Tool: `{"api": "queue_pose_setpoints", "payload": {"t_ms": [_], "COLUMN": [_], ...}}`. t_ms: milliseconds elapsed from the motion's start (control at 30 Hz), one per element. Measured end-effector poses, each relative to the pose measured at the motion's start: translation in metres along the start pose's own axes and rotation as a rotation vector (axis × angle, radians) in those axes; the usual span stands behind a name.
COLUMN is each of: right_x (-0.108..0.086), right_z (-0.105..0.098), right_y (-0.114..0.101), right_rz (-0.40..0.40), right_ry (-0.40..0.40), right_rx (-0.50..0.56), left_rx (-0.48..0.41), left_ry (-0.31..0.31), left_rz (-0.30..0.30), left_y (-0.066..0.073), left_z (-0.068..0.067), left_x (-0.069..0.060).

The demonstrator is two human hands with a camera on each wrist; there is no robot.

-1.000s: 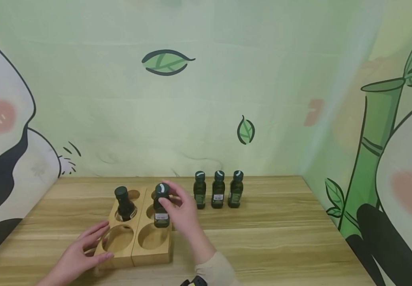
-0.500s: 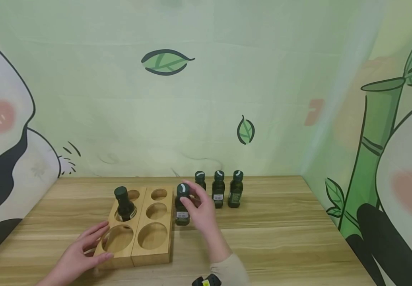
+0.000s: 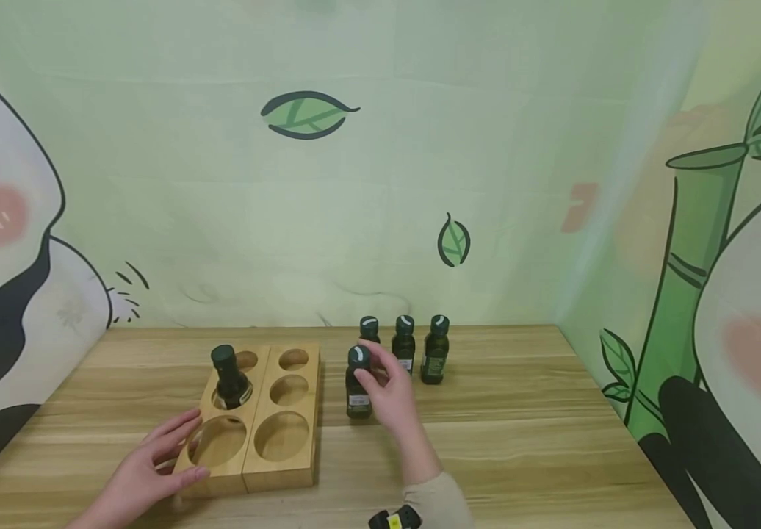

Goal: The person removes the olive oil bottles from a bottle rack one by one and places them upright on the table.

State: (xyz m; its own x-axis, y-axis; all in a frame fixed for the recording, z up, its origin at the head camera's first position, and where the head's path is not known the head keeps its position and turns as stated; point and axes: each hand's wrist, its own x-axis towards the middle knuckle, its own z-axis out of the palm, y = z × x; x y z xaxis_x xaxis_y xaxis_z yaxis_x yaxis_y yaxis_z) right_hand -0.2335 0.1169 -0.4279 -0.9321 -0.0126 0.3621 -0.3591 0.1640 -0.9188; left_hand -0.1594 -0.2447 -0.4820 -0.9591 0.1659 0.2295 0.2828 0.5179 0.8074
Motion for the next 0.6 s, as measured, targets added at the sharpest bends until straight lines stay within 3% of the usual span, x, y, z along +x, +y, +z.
{"api": "queue_pose_setpoints", "payload": {"t_ms": [600], "right_x": [-0.004], "right_z": [-0.007], "right_y": [0.015], "right_rz": [0.013], "right_ry": [0.008], "right_rx": [-0.056], "left_rx": [-0.002], "left_ry": [-0.011], "left_rz": [-0.031], "left_y": [0.002], "left_z": [-0.001], "left_x": [0.001]}}
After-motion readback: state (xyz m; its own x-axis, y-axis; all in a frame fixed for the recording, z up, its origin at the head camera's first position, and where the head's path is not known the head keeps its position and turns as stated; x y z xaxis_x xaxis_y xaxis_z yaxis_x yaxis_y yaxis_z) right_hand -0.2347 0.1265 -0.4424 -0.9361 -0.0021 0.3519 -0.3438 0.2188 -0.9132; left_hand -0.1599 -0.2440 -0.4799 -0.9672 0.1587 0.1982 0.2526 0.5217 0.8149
